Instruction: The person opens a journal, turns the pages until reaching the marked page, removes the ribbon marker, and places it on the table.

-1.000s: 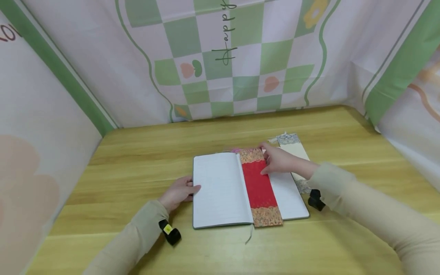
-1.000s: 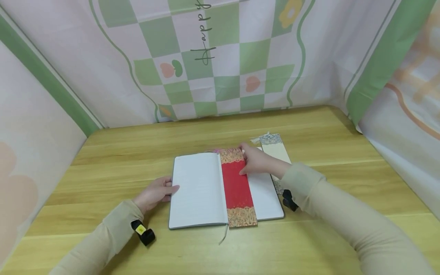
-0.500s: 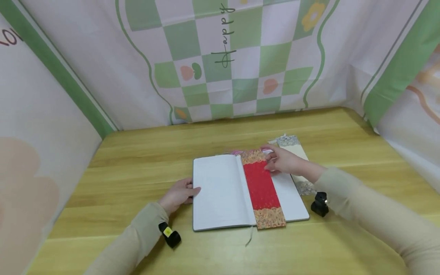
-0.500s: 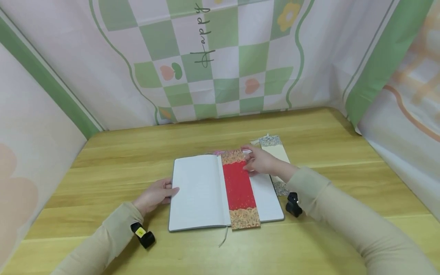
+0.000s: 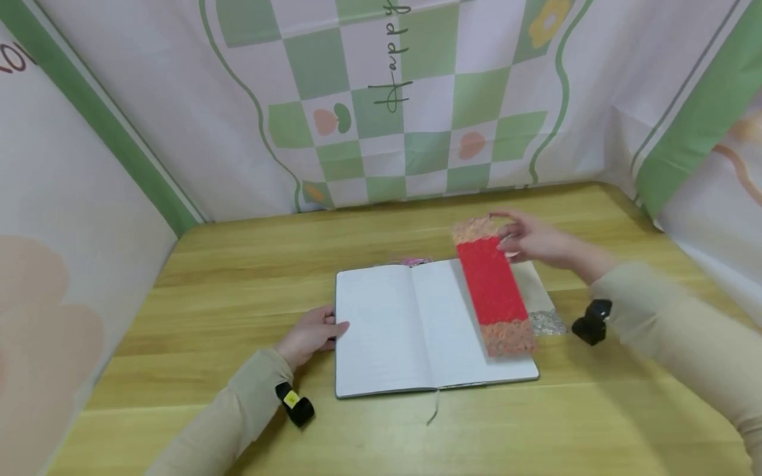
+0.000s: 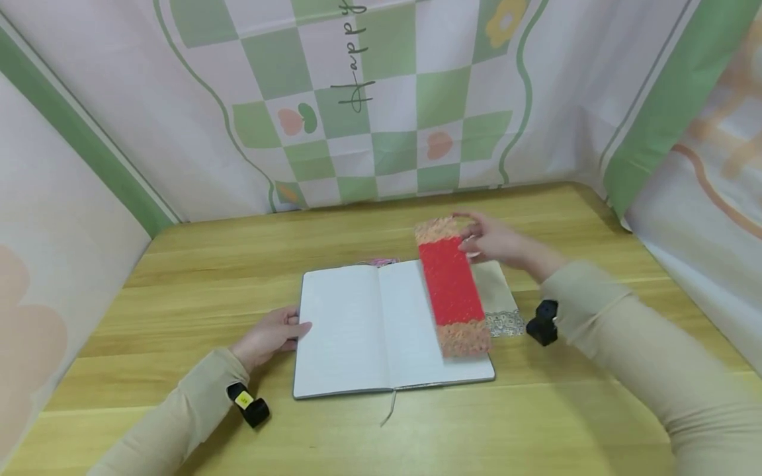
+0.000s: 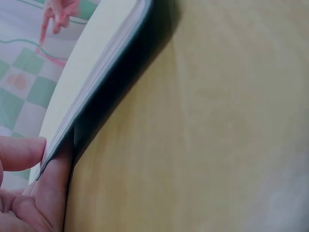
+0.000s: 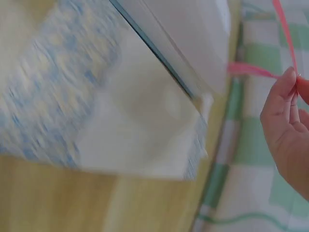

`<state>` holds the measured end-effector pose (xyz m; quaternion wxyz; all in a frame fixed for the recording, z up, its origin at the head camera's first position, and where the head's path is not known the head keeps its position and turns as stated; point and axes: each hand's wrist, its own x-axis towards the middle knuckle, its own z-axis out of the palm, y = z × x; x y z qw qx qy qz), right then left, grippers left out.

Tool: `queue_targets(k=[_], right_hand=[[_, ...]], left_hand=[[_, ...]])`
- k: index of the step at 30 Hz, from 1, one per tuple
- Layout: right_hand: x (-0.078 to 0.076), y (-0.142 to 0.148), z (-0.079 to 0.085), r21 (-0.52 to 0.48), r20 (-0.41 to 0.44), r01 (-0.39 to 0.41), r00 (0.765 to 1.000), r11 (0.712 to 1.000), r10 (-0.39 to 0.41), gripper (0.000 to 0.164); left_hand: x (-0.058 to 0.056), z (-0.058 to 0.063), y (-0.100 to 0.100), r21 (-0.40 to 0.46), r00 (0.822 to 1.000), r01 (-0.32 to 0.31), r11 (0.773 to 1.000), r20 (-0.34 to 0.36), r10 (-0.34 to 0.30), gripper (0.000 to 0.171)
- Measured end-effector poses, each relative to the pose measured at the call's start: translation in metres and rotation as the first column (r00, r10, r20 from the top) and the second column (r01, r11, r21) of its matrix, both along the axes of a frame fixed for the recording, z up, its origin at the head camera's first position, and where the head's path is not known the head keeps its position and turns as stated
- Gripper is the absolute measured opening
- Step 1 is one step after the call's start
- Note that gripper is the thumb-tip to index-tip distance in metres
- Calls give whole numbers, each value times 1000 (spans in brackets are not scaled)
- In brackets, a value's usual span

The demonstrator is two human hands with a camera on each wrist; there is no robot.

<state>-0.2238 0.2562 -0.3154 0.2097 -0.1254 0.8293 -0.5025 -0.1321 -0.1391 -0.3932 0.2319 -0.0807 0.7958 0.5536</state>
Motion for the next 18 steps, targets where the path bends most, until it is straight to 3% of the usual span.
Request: queue_targets(k=[4,9,12,18], right_hand=[[-17,35,15,63,-56,99,994,993,-95,68],[-30,86,21,188,-87,195,980,963,-181,68],[-35,110,18,235,-85,209,977,949,-194,69],[-42,133,-1,295,-66,155,988,943,-142,68]], left_hand=[[0,-1,-1,9,1000,4,1000,-1,-4,36],[0,0,0,2,1000,6,1000,11,-7,32],[-2,0,-1,-7,1000,6,1000,9,-6,32],[-3,2,-1,-5,1000,-4,1000,25,4,29]])
